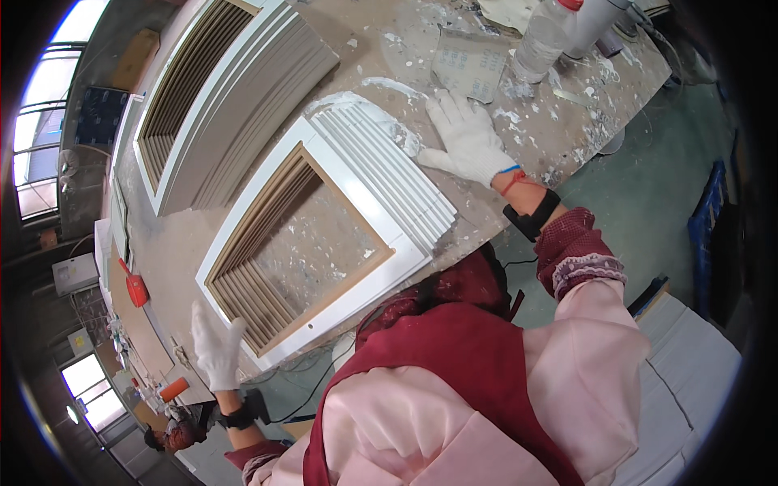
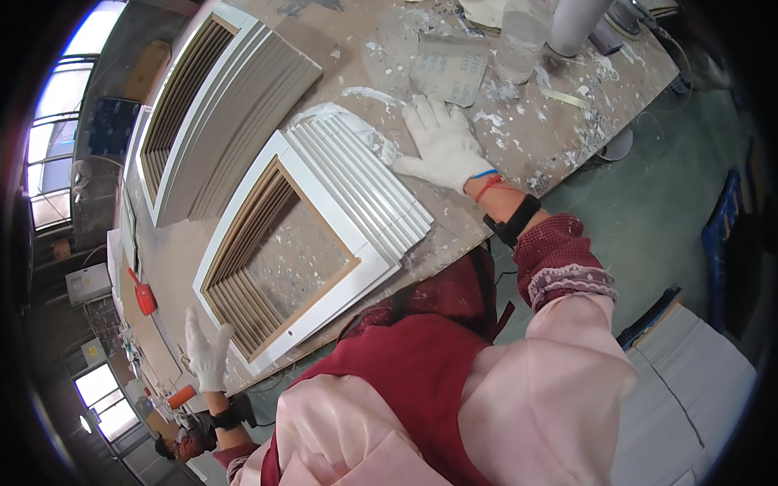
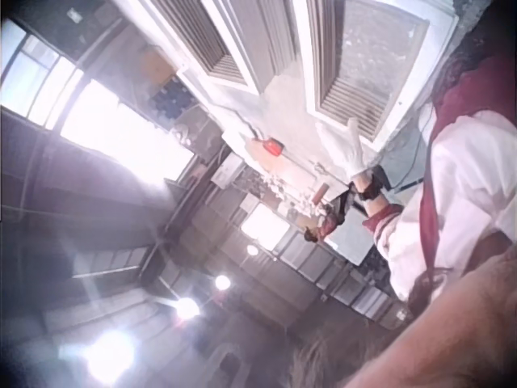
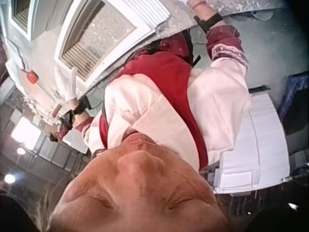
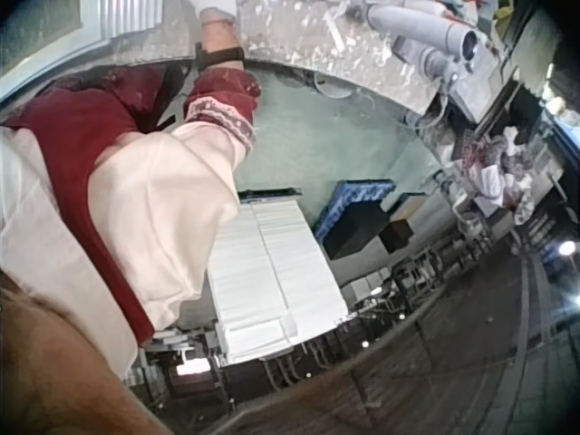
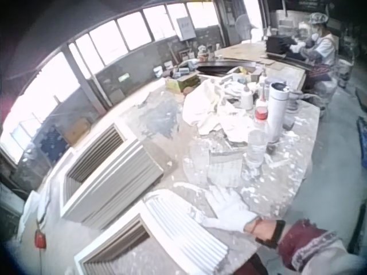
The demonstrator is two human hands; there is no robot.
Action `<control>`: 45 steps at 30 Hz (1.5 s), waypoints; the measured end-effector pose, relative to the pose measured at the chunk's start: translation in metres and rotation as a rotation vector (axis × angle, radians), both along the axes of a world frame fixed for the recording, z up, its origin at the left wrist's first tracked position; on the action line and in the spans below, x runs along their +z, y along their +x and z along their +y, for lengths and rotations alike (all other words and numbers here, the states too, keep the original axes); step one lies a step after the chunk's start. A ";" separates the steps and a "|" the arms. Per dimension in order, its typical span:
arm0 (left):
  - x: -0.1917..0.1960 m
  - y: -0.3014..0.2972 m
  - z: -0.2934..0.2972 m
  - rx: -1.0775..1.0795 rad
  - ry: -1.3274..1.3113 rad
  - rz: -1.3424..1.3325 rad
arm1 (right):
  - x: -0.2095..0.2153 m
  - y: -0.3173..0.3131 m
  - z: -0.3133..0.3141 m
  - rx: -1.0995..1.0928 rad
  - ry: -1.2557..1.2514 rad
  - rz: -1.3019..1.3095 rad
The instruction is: Sanding the surfaces and edges of white wooden vent frames using a piece of sandpaper.
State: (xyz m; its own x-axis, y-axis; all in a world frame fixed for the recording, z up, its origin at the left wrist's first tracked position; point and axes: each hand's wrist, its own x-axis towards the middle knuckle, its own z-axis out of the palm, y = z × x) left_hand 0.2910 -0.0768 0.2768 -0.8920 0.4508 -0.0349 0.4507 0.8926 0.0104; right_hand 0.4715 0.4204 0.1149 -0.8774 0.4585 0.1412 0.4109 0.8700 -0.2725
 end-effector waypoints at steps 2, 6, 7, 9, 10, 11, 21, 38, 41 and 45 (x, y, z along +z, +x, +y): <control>0.016 0.047 0.063 -0.280 0.098 -0.218 | -0.006 -0.002 0.004 0.019 0.005 0.027; -0.021 0.118 0.175 -0.653 0.110 -0.231 | -0.008 -0.012 0.022 -0.036 -0.090 0.084; -0.031 0.125 0.190 -0.552 0.054 -0.266 | -0.007 -0.014 0.027 -0.062 -0.106 0.096; -0.050 0.133 0.205 -0.351 -0.065 -0.337 | -0.003 -0.013 0.036 -0.097 -0.157 0.092; -0.056 0.133 0.205 -0.367 -0.041 -0.298 | 0.000 -0.012 0.039 -0.108 -0.195 0.076; -0.060 0.132 0.204 -0.377 -0.027 -0.265 | 0.002 -0.009 0.041 -0.105 -0.228 0.087; -0.065 0.139 0.197 -0.284 -0.064 -0.207 | -0.004 -0.003 0.059 -0.193 0.156 0.094; -0.053 0.135 0.213 -0.197 -0.167 -0.289 | 0.036 0.019 0.037 0.459 -0.849 0.282; -0.053 0.133 0.212 -0.207 -0.182 -0.319 | 0.033 0.051 -0.031 0.710 -0.698 0.343; -0.055 0.131 0.210 -0.303 -0.133 -0.253 | 0.016 0.048 -0.084 0.623 -0.577 0.305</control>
State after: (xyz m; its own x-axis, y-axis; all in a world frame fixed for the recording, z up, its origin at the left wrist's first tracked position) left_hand 0.4223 0.1333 0.2222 -0.6753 0.6686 -0.3115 0.6915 0.7208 0.0479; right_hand 0.5199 0.3363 0.1306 -0.9527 -0.0160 0.3034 -0.2508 0.6048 -0.7558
